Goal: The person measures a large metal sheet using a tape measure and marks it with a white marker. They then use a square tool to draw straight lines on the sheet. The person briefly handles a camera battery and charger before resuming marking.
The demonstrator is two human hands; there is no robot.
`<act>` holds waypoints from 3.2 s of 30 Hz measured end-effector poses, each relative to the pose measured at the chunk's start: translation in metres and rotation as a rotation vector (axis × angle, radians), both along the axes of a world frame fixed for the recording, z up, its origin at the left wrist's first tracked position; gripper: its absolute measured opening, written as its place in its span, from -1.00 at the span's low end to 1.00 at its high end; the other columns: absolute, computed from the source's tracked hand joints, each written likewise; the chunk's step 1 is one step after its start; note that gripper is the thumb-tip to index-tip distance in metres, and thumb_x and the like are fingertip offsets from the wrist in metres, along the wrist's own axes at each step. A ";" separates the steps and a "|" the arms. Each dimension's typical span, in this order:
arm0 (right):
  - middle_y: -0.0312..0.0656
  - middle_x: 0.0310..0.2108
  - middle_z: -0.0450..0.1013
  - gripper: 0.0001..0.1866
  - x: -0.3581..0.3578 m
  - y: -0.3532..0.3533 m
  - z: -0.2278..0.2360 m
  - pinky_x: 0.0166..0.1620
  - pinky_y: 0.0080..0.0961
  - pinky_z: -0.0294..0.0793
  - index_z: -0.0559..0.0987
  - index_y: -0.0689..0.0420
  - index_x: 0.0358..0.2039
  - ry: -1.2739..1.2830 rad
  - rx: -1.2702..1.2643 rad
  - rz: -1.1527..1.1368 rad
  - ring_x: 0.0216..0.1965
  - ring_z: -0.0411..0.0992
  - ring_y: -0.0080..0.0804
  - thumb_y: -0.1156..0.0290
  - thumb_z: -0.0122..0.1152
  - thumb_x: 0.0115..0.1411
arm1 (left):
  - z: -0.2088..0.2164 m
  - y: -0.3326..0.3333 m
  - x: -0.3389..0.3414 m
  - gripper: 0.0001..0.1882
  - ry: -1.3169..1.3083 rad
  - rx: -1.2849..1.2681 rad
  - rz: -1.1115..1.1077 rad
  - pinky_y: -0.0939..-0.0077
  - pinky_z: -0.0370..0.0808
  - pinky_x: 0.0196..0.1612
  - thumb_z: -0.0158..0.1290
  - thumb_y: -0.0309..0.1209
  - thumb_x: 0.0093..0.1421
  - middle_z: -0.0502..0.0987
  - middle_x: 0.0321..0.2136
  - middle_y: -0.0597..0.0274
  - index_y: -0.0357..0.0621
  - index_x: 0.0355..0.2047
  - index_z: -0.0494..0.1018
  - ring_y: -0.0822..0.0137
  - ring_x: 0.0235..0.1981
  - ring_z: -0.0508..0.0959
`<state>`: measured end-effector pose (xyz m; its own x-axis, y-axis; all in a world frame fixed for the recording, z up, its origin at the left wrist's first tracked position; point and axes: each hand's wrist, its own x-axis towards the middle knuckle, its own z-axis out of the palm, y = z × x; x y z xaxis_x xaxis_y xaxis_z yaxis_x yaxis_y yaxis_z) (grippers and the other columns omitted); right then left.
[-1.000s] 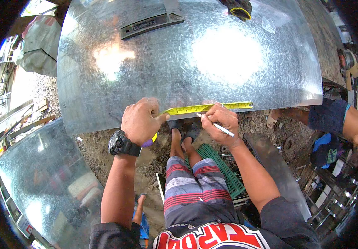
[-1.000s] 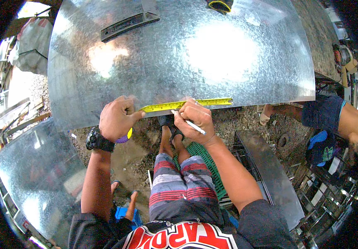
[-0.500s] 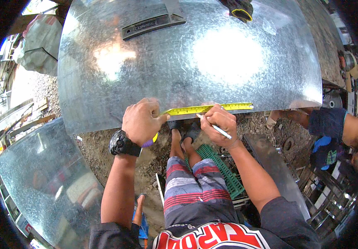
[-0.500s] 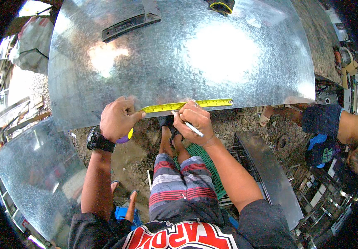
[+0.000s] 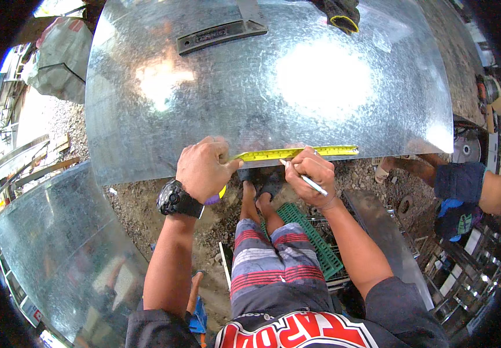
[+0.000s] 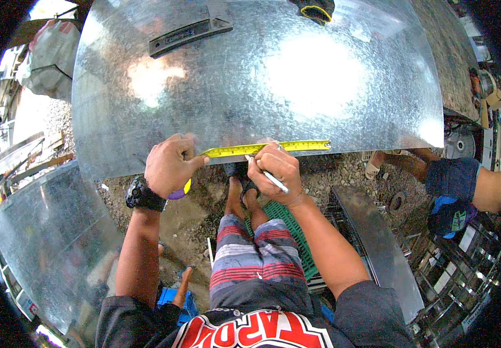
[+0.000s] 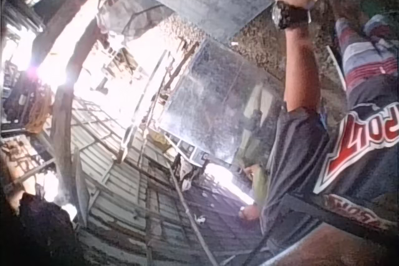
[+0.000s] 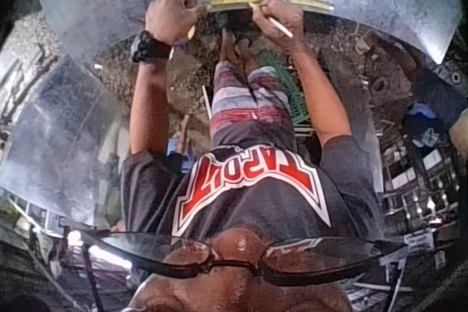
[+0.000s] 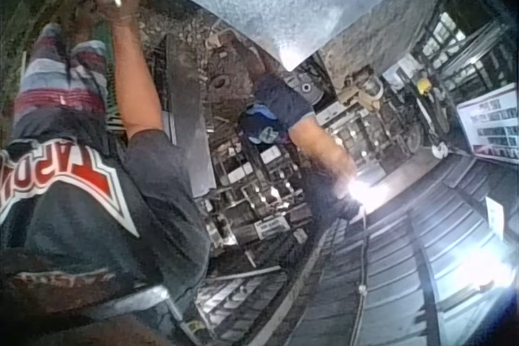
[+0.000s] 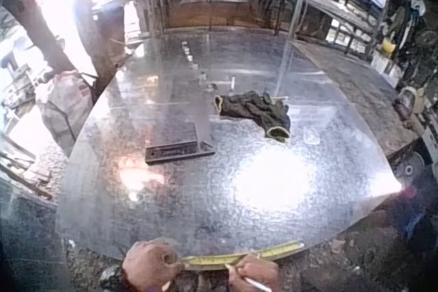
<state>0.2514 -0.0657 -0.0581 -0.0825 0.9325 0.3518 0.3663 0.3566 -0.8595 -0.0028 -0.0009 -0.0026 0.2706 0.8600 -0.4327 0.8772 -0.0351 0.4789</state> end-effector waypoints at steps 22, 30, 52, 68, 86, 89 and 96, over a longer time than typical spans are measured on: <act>-0.19 -0.55 0.50 -0.65 0.002 -0.001 -0.002 -0.40 -0.38 0.45 0.37 0.14 -0.63 -0.020 0.000 0.017 -0.52 0.45 -0.36 0.71 0.38 0.09 | 0.003 0.000 0.001 -0.66 -0.004 0.000 0.003 0.00 0.53 -0.19 0.39 -0.17 0.10 0.61 -0.38 0.02 -0.18 -0.45 0.56 -0.12 -0.28 0.64; -0.17 -0.58 0.43 -0.66 0.006 -0.001 0.005 -0.38 -0.32 0.41 0.36 0.14 -0.62 0.046 -0.185 0.050 -0.54 0.39 -0.24 0.67 0.39 0.05 | 0.003 0.000 0.001 -0.66 0.011 -0.012 0.003 0.01 0.53 -0.18 0.39 -0.17 0.11 0.61 -0.37 0.01 -0.18 -0.44 0.56 -0.12 -0.27 0.65; -0.19 -0.54 0.48 -0.70 0.013 0.004 0.011 -0.36 -0.41 0.44 0.40 0.17 -0.61 0.117 -0.288 0.071 -0.49 0.45 -0.38 0.63 0.37 0.12 | 0.005 0.001 0.001 -0.63 0.018 -0.019 0.012 -0.03 0.50 -0.21 0.37 -0.16 0.12 0.58 -0.38 0.01 -0.19 -0.47 0.50 -0.16 -0.29 0.62; -0.16 -0.53 0.51 -0.75 0.034 -0.003 0.018 -0.32 -0.36 0.50 0.47 0.17 -0.58 0.118 -0.243 -0.040 -0.50 0.48 -0.32 0.63 0.38 0.12 | -0.003 0.000 0.002 -0.56 0.000 0.008 0.039 0.09 0.45 -0.31 0.42 -0.12 0.05 0.47 -0.47 0.08 -0.19 -0.56 0.49 -0.04 -0.41 0.55; -0.16 -0.54 0.51 -0.70 0.027 -0.002 0.002 -0.29 -0.33 0.54 0.41 0.15 -0.59 0.003 -0.072 -0.026 -0.50 0.49 -0.26 0.70 0.38 0.09 | 0.004 0.003 0.005 -0.64 0.054 -0.035 0.006 0.03 0.52 -0.20 0.39 -0.14 0.08 0.58 -0.38 0.03 -0.19 -0.49 0.56 -0.12 -0.29 0.63; -0.16 -0.53 0.53 -0.73 0.027 -0.001 0.002 -0.35 -0.37 0.50 0.44 0.17 -0.59 -0.003 -0.051 -0.026 -0.51 0.50 -0.32 0.70 0.37 0.09 | 0.005 0.003 0.005 -0.62 0.058 -0.037 0.012 0.03 0.51 -0.22 0.39 -0.15 0.09 0.57 -0.39 0.02 -0.20 -0.51 0.53 -0.12 -0.31 0.62; -0.15 -0.54 0.49 -0.69 0.024 -0.001 0.004 -0.30 -0.31 0.53 0.39 0.15 -0.59 -0.008 -0.045 -0.029 -0.51 0.48 -0.23 0.72 0.37 0.05 | 0.004 0.002 0.004 -0.57 0.027 -0.024 0.020 0.03 0.49 -0.25 0.40 -0.15 0.08 0.55 -0.41 0.01 -0.21 -0.56 0.45 -0.13 -0.34 0.60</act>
